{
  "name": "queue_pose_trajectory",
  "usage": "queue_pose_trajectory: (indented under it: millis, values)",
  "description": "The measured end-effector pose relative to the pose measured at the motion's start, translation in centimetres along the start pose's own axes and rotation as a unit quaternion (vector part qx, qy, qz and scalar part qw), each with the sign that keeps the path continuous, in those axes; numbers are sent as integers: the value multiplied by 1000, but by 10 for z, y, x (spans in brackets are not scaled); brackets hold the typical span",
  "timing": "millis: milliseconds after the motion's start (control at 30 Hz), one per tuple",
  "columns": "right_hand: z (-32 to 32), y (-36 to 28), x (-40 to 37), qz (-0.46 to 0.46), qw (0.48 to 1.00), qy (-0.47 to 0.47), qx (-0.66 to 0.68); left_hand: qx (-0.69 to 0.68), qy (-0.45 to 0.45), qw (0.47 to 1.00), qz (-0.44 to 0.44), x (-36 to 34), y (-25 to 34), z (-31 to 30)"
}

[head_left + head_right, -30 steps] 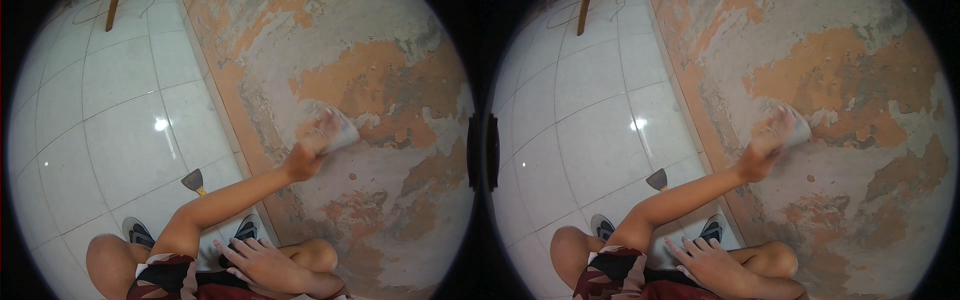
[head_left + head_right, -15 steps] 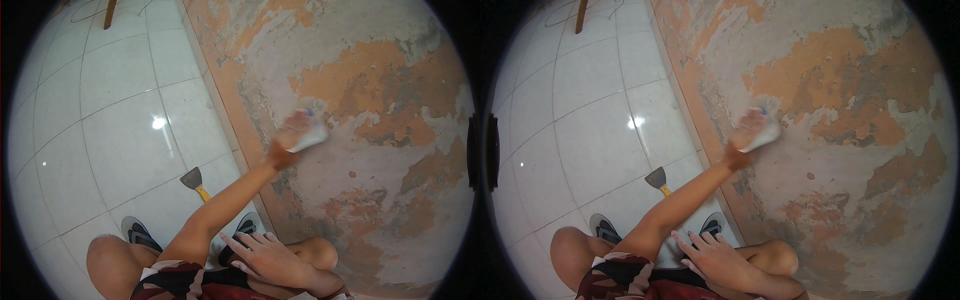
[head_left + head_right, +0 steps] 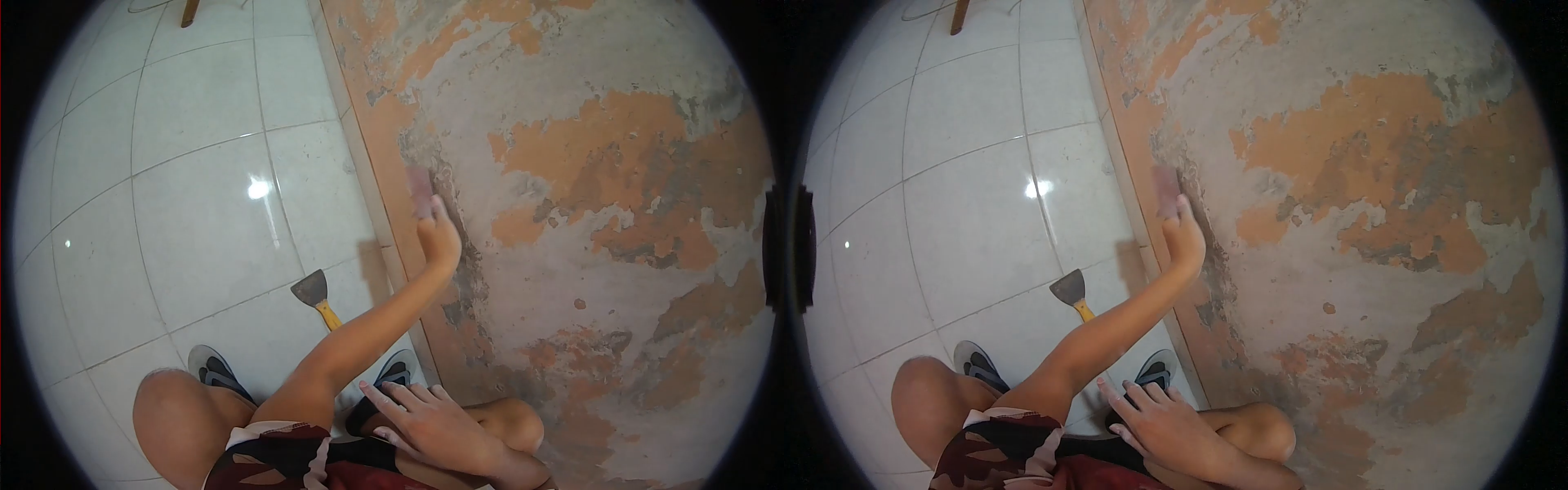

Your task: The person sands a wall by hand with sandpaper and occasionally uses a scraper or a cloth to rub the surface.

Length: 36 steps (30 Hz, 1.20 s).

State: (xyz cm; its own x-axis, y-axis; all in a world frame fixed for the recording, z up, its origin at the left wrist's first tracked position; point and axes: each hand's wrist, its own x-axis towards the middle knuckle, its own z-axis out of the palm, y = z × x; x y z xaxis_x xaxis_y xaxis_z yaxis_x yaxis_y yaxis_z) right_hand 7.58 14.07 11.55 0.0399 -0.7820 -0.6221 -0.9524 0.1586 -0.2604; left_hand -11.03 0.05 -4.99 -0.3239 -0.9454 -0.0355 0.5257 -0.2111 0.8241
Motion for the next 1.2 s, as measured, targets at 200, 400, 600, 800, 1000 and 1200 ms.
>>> queue_pose_trajectory:
  millis: [200,400,600,800,1000,1200]
  values:
    - [0,2,4,0,999,-10,38,178,-209,892,359,-2,-4,-10]
    - [-2,3,8,-21,998,1,58,14,-23,998,-49,-3,10,8]
    - [-2,1,14,4,998,-41,40,111,-72,933,336,17,-38,-19]
    - [-2,0,11,-16,998,-4,54,108,-137,956,237,-14,-6,-11]
    - [-1,-2,9,5,999,-25,37,-11,-34,971,-235,4,-18,-32]
    - [3,-1,8,14,999,-29,43,68,-161,928,328,12,-61,-23]
